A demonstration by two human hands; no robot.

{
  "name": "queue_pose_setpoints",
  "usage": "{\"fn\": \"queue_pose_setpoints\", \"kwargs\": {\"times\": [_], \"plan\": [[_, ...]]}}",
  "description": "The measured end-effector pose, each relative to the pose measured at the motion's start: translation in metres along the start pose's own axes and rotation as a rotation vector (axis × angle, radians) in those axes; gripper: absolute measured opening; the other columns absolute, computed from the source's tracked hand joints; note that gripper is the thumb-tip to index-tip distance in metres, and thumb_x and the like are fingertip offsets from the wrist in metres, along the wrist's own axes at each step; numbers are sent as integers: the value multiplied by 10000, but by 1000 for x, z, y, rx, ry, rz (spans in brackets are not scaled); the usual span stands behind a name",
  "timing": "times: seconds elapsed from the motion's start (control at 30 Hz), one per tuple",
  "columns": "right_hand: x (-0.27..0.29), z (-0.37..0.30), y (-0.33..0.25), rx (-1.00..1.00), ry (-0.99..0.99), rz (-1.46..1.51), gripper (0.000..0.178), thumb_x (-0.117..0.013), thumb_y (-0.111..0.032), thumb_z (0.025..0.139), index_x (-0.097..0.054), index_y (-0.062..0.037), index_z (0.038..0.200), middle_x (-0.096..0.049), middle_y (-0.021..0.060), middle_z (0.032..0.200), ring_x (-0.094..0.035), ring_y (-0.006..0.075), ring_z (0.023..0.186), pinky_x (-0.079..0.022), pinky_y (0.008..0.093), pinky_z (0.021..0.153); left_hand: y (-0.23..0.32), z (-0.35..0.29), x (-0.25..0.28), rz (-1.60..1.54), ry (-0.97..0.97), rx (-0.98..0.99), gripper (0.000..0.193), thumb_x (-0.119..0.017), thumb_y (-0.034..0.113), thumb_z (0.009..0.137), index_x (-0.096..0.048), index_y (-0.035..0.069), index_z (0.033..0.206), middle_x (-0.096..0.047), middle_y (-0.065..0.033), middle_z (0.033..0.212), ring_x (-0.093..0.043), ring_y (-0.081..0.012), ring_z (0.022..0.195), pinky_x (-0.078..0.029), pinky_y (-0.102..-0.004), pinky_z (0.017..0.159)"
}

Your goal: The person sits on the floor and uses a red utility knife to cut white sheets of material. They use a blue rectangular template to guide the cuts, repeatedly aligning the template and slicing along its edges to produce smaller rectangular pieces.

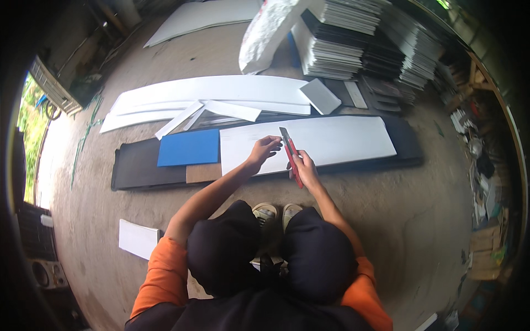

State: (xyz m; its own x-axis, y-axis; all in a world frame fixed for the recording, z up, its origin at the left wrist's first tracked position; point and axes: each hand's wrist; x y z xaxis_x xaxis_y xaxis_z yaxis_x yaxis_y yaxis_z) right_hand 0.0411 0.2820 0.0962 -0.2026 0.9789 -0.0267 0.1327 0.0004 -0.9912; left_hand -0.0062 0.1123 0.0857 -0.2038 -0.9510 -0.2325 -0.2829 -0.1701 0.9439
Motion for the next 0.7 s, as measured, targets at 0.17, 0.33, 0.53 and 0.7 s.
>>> {"fn": "queue_pose_setpoints", "kwargs": {"times": [0.17, 0.33, 0.53, 0.7], "plan": [[23, -21, 21, -60, 155, -47, 187, -516, -167, 865, -454, -25, 970, -562, 54, 699, -539, 124, 505, -431, 243, 473, -5, 7, 7, 329, -14, 25, 272, -541, 271, 864, -576, 55, 1026, -614, -61, 914, -568, -138, 838, -438, -278, 733], [60, 2, 66, -216, 279, -134, 253, -505, -48, 824, -369, -14, 1034, -544, 70, 745, -560, 137, 563, -470, 280, 494, -22, 27, 11, 882, -2, -5, 303, -598, 262, 805, -585, 24, 993, -628, -140, 896, -602, -229, 819, -468, -309, 747], [70, 49, 103, -153, 201, 7, 376, -407, 20, 831, -305, -45, 1187, -516, 99, 948, -567, 134, 655, -493, 271, 541, -40, 89, 43, 1444, -61, -51, 678, -699, 372, 689, -410, 34, 1201, -370, -189, 1206, -339, -359, 1148, -357, -452, 939], [74, 72, 125, -100, 123, 94, 426, -359, 12, 862, -266, -51, 1272, -534, 90, 946, -540, 100, 600, -447, 226, 509, -47, 157, 65, 1533, -77, -200, 718, -652, 362, 744, -309, 4, 1263, -396, -172, 1205, -367, -330, 1147, -351, -423, 955]]}}
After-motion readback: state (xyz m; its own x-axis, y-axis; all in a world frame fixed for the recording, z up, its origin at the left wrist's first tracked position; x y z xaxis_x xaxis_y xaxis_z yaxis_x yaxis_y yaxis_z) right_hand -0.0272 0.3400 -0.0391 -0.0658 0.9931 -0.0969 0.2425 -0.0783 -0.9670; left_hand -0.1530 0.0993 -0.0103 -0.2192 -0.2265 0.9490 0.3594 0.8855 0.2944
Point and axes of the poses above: each hand's wrist, its own z-axis towards the middle knuckle, its own x-axis out of the back of the hand, y = z × x
